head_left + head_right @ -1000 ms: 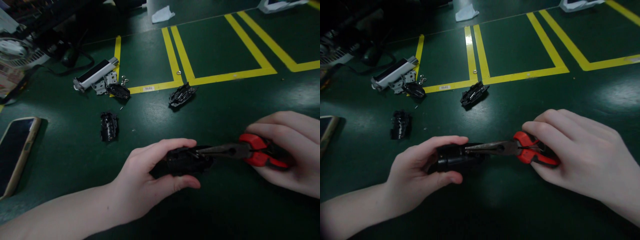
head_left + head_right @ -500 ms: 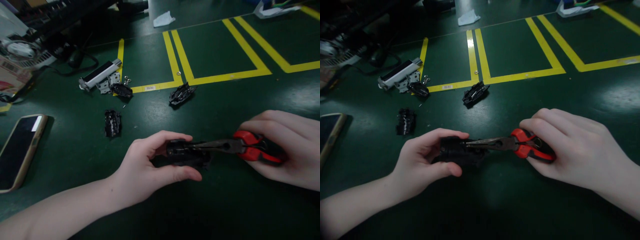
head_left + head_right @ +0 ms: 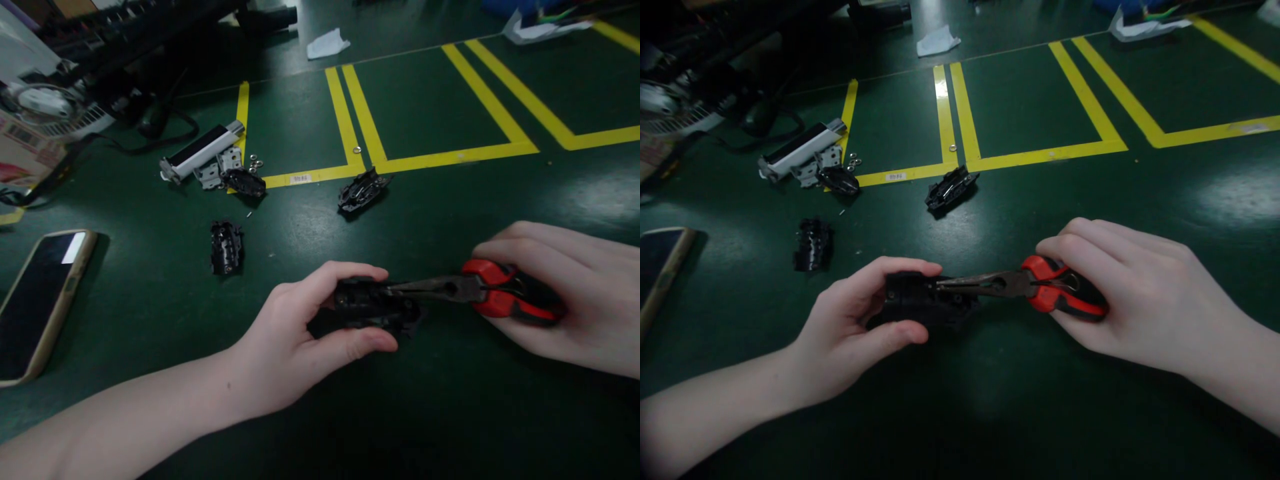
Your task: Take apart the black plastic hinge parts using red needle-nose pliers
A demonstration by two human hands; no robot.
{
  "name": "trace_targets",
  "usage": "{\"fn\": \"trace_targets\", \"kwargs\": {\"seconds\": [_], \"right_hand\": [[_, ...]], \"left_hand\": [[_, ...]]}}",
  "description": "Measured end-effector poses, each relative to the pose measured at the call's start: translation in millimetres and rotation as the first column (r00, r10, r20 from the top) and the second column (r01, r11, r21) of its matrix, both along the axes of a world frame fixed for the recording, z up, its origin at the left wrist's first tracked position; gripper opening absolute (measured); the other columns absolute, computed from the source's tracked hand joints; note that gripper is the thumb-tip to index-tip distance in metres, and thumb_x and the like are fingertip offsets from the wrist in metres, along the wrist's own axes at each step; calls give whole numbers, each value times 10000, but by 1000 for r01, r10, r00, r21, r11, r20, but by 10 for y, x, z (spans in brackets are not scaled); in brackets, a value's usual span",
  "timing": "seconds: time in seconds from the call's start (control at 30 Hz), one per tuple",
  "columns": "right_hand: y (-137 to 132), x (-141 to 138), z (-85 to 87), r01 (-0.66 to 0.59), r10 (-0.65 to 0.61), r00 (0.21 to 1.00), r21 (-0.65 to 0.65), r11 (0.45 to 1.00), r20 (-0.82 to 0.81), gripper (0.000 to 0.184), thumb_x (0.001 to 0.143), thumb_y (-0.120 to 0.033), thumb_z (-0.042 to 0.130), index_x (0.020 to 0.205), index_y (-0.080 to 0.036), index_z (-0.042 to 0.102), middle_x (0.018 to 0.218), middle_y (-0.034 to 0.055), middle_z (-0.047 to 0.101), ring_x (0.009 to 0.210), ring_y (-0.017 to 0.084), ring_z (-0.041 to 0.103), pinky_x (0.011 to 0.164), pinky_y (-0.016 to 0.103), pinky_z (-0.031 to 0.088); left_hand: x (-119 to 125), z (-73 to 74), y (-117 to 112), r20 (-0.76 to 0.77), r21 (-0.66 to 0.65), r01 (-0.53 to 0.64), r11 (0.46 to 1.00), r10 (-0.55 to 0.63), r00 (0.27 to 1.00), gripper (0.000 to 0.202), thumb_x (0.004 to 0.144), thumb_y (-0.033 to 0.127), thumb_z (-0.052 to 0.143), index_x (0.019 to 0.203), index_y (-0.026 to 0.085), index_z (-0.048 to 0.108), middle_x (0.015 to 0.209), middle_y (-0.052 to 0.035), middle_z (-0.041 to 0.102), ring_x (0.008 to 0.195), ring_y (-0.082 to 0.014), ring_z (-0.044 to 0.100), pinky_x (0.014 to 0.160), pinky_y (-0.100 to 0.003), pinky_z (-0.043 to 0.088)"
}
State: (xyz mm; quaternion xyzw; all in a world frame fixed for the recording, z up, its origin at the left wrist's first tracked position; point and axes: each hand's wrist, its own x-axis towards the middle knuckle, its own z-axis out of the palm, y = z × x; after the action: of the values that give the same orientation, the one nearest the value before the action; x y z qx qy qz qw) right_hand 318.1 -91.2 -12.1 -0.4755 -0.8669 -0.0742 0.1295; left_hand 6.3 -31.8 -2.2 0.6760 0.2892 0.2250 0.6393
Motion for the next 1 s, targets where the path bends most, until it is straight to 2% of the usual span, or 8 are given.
{"fn": "trace_targets", "kwargs": {"seconds": [0.1,0.27,0.5,0.7,0.87,1.0], "right_hand": [[10,-2,14,3,-3,1000,-18,1000,-7,214,942,-335,493,1125,-229,526,953,43,624,760,186,657,587,310,519],[40,-32,38,-12,12,1000,13,1000,-14,199,930,-323,486,1092,-218,535,929,40,619,731,174,651,564,294,507],[25,-33,8,-16,15,1000,21,1000,5,231,906,-312,500,1116,-229,547,960,59,639,765,210,662,589,329,516],[10,-5,11,-21,21,1000,27,999,14,235,910,-305,508,1126,-218,541,958,65,641,764,209,665,591,325,522],[24,-23,18,-9,9,1000,2,1000,2,219,923,-310,499,1127,-234,530,957,51,631,757,200,667,585,321,524],[42,-34,24,-14,14,1000,-3,1000,2,212,934,-306,492,1128,-224,520,951,51,626,751,192,663,586,314,526]], "left_hand": [[-1,5,-2,-37,57,8,998,-6,999,385,944,325,725,1301,236,610,1135,-36,770,1023,-207,756,766,-232,631],[4,12,-3,-38,55,12,998,-10,999,409,940,333,730,1315,238,598,1093,-28,772,968,-193,758,746,-228,622],[0,5,27,41,-104,20,994,-16,999,339,932,293,741,1247,226,636,1046,-21,777,906,-169,760,764,-225,625],[6,8,48,48,-143,26,989,-19,999,321,926,270,752,1222,222,638,1058,-7,772,945,-144,748,817,-201,600],[5,16,45,46,-126,43,991,-37,998,376,931,297,747,1273,224,607,1060,-20,767,898,-147,744,794,-218,600],[21,19,49,68,-160,53,986,-42,997,534,884,261,800,1350,217,542,1047,-25,778,916,-153,753,843,-217,597]]}}
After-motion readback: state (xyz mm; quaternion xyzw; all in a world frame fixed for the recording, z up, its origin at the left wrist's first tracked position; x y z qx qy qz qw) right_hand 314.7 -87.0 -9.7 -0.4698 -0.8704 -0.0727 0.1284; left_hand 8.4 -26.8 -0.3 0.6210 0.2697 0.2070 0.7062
